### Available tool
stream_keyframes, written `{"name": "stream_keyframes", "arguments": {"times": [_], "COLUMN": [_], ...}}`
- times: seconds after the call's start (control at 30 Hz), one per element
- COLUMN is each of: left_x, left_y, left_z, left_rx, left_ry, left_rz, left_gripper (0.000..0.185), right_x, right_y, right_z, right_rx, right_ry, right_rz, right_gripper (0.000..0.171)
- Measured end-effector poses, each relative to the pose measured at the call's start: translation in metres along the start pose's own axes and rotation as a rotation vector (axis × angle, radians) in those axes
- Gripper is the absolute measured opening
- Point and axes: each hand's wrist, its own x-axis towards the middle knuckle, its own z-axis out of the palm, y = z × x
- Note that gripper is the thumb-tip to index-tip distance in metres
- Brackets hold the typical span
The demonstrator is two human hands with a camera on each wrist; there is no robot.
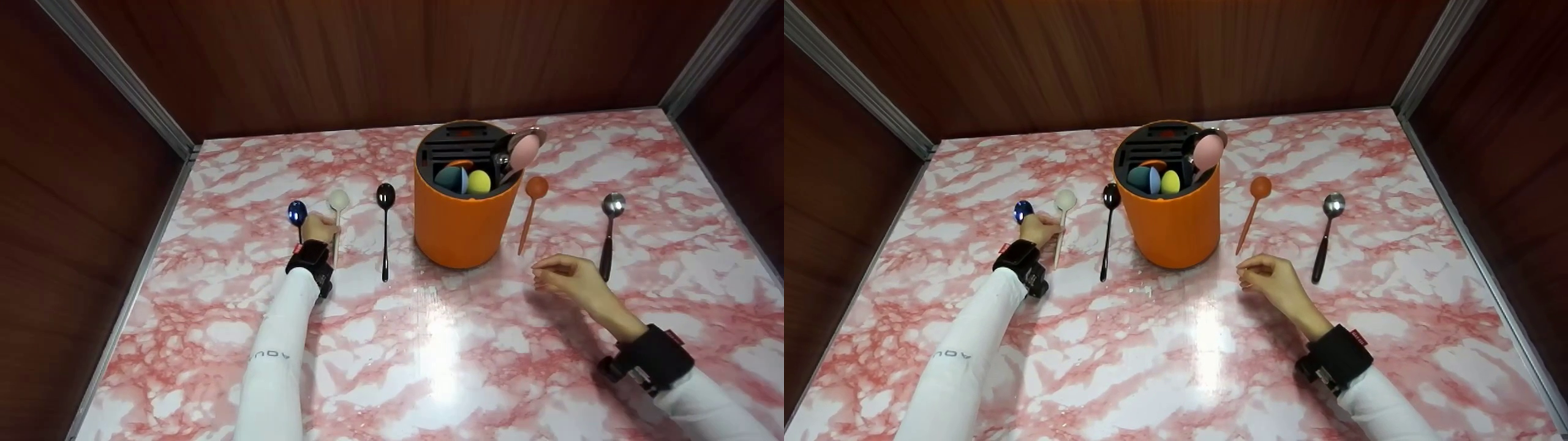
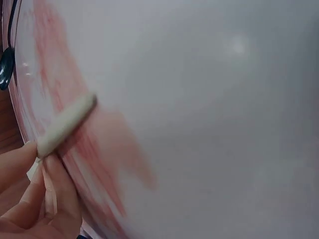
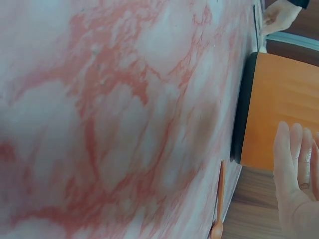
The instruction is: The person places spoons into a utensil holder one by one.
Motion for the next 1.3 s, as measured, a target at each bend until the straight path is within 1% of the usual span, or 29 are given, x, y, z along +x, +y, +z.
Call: {"name": "stream_keyframes", "arguments": {"times": [0.03, 0.07, 0.1, 0.13, 0.17, 0.2, 0.23, 0.27, 0.3, 0.33, 0.37, 0.4, 0.43, 0.47, 0.5, 0.53, 0.57, 0.6, 0.7, 0.73, 0.83, 0.93, 1.0, 1.07, 1.17, 1.2, 1.23, 1.27, 1.3], "left_x": [-0.001, -0.002, -0.004, -0.004, -0.012, -0.026, -0.037, -0.047, -0.060, -0.072, -0.085, -0.091, -0.091, -0.092, -0.096, -0.090, -0.082, -0.074, -0.050, -0.038, -0.032, -0.037, -0.039, -0.042, -0.040, -0.042, -0.047, -0.052, -0.061], "left_y": [0.002, 0.003, 0.005, 0.004, 0.012, 0.029, 0.042, 0.053, 0.069, 0.085, 0.103, 0.111, 0.110, 0.110, 0.114, 0.105, 0.091, 0.079, 0.045, 0.028, 0.017, 0.022, 0.025, 0.028, 0.023, 0.027, 0.032, 0.037, 0.048], "left_z": [-0.001, -0.004, -0.005, -0.005, -0.011, -0.023, -0.030, -0.035, -0.044, -0.052, -0.063, -0.067, -0.065, -0.066, -0.068, -0.062, -0.054, -0.047, -0.022, -0.011, 0.000, 0.000, 0.001, 0.001, 0.009, 0.008, 0.006, 0.004, -0.002], "left_rx": [0.003, -0.005, -0.030, -0.069, -0.088, -0.098, -0.107, -0.125, -0.129, -0.115, -0.094, -0.101, -0.112, -0.136, -0.163, -0.218, -0.294, -0.349, -0.468, -0.498, -0.533, -0.564, -0.595, -0.603, -0.622, -0.607, -0.607, -0.624, -0.624], "left_ry": [-0.007, -0.039, -0.062, -0.075, -0.092, -0.117, -0.134, -0.121, -0.124, -0.127, -0.139, -0.139, -0.140, -0.158, -0.191, -0.207, -0.234, -0.255, -0.311, -0.321, -0.334, -0.353, -0.369, -0.378, -0.368, -0.354, -0.344, -0.346, -0.341], "left_rz": [0.006, 0.006, -0.004, 0.013, 0.017, -0.012, -0.043, -0.050, -0.075, -0.105, -0.153, -0.165, -0.175, -0.180, -0.190, -0.187, -0.169, -0.169, -0.206, -0.214, -0.215, -0.256, -0.255, -0.294, -0.280, -0.301, -0.305, -0.289, -0.289], "left_gripper": [0.007, 0.007, 0.008, 0.007, 0.008, 0.010, 0.006, 0.001, 0.003, 0.004, 0.003, 0.003, 0.002, 0.005, 0.010, 0.010, 0.010, 0.012, 0.011, 0.010, 0.008, 0.015, 0.016, 0.022, 0.013, 0.012, 0.012, 0.010, 0.009], "right_x": [0.000, 0.000, 0.000, 0.000, 0.000, 0.000, 0.000, 0.000, 0.000, 0.000, -0.001, -0.001, -0.001, -0.001, -0.001, -0.001, -0.001, -0.001, -0.001, -0.001, -0.001, -0.001, -0.001, -0.001, 0.000, 0.000, 0.000, 0.000, 0.000], "right_y": [0.000, 0.000, 0.001, 0.002, 0.002, 0.003, 0.003, 0.003, 0.003, 0.003, 0.003, 0.003, 0.003, 0.003, 0.003, 0.003, 0.003, 0.003, 0.003, 0.003, 0.003, 0.004, 0.005, 0.005, 0.005, 0.005, 0.005, 0.005, 0.005], "right_z": [0.000, 0.001, 0.001, 0.001, 0.001, 0.001, 0.001, 0.001, 0.001, 0.001, 0.001, 0.001, 0.001, 0.001, 0.001, 0.002, 0.002, 0.002, 0.003, 0.003, 0.003, 0.003, 0.004, 0.004, 0.005, 0.005, 0.005, 0.005, 0.005], "right_rx": [0.005, 0.002, 0.002, 0.005, 0.006, 0.002, -0.002, -0.007, -0.005, -0.006, -0.011, -0.008, -0.004, 0.000, 0.005, -0.001, -0.005, -0.009, -0.029, -0.036, -0.029, -0.012, 0.003, -0.001, -0.026, -0.035, -0.046, -0.051, -0.056], "right_ry": [-0.001, -0.001, 0.001, 0.001, 0.000, 0.000, -0.004, -0.006, -0.010, -0.012, -0.015, -0.017, -0.020, -0.022, -0.025, -0.026, -0.026, -0.027, -0.025, -0.025, -0.023, -0.024, -0.022, -0.022, -0.018, -0.018, -0.019, -0.021, -0.022], "right_rz": [0.000, -0.002, -0.002, -0.005, -0.011, -0.015, -0.015, -0.014, -0.011, -0.011, -0.010, -0.006, -0.005, -0.005, -0.006, -0.008, -0.008, -0.006, 0.001, 0.002, 0.001, -0.013, -0.020, -0.020, -0.005, 0.001, 0.007, 0.013, 0.017], "right_gripper": [0.013, 0.013, 0.014, 0.014, 0.014, 0.014, 0.015, 0.015, 0.015, 0.016, 0.016, 0.017, 0.017, 0.016, 0.016, 0.017, 0.018, 0.019, 0.022, 0.022, 0.022, 0.018, 0.016, 0.015, 0.017, 0.018, 0.018, 0.019, 0.020]}}
